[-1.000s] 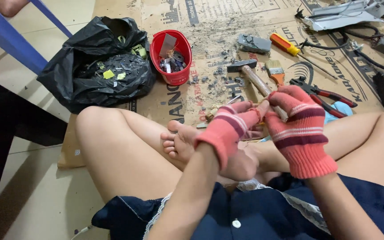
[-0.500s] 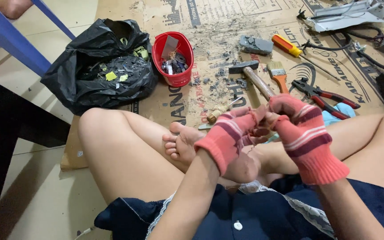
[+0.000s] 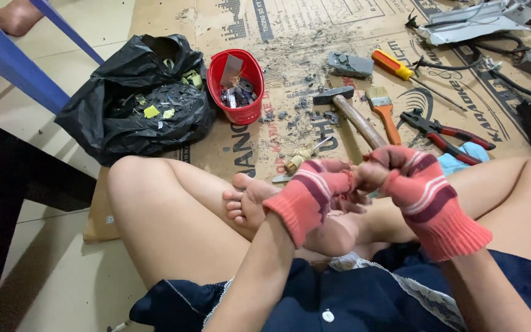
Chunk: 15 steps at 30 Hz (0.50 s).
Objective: The person uses a hammer to strike components on a circuit board and manually manipulates small electronic parts while wearing gloves.
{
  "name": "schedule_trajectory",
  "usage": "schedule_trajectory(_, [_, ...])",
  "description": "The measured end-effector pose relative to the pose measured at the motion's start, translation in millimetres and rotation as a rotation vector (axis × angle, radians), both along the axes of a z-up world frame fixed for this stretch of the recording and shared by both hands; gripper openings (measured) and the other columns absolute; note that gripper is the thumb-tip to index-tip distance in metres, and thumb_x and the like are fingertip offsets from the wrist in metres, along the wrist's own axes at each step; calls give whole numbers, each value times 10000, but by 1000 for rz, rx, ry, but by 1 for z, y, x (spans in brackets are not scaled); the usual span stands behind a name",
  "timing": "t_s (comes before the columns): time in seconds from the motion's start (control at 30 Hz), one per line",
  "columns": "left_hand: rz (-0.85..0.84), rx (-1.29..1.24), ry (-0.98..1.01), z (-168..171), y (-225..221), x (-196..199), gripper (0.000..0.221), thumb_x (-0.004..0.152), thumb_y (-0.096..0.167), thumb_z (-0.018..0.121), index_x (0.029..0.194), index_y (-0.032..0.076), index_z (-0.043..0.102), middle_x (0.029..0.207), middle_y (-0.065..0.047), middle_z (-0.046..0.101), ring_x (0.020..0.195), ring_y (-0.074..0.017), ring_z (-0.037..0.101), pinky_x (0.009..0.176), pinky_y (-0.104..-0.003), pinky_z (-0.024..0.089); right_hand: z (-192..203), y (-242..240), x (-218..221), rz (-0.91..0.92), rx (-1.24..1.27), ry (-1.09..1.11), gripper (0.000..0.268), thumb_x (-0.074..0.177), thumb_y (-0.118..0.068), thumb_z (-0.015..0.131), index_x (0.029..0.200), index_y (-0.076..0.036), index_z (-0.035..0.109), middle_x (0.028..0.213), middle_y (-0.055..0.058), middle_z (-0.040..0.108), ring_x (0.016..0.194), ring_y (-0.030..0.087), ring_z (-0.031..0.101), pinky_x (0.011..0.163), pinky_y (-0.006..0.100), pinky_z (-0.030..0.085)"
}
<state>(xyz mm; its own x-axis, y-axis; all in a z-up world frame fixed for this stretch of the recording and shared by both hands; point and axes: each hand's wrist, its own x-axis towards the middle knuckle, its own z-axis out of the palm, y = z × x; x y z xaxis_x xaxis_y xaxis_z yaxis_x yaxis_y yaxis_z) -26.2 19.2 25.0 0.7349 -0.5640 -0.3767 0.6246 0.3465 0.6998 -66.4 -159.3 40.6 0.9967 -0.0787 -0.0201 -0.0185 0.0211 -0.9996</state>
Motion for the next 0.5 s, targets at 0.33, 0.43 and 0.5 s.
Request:
schedule_trajectory(0.33, [-197, -274, -186, 37, 30, -20, 276, 962, 60, 678, 1172, -114, 636, 980, -199, 714, 750, -178, 658, 674, -252, 561, 5, 5, -1, -5, 595, 97, 130, 877, -26, 676, 984, 45, 659, 815, 144, 688, 563, 160, 567, 459, 237, 457])
schedule_trajectory(0.43, [-134, -285, -236, 16, 18, -12, 353, 992, 57, 639, 1299, -110, 592, 1027, -263, 700, 771, -262, 700, 684, -322, 607, 12, 19, 3, -110, 631, 140, 122, 943, -95, 656, 982, -8, 580, 781, 107, 612, 543, 115, 536, 430, 169, 436])
schedule_trajectory(0.5, [-123, -286, -273, -16, 5, 0, 342, 1039, 68, 587, 1338, -98, 574, 1015, -334, 688, 757, -344, 736, 672, -400, 649, 24, 29, 2, -216, 603, 173, 164, 976, -155, 674, 952, -73, 534, 769, 64, 557, 588, 96, 541, 431, 141, 418])
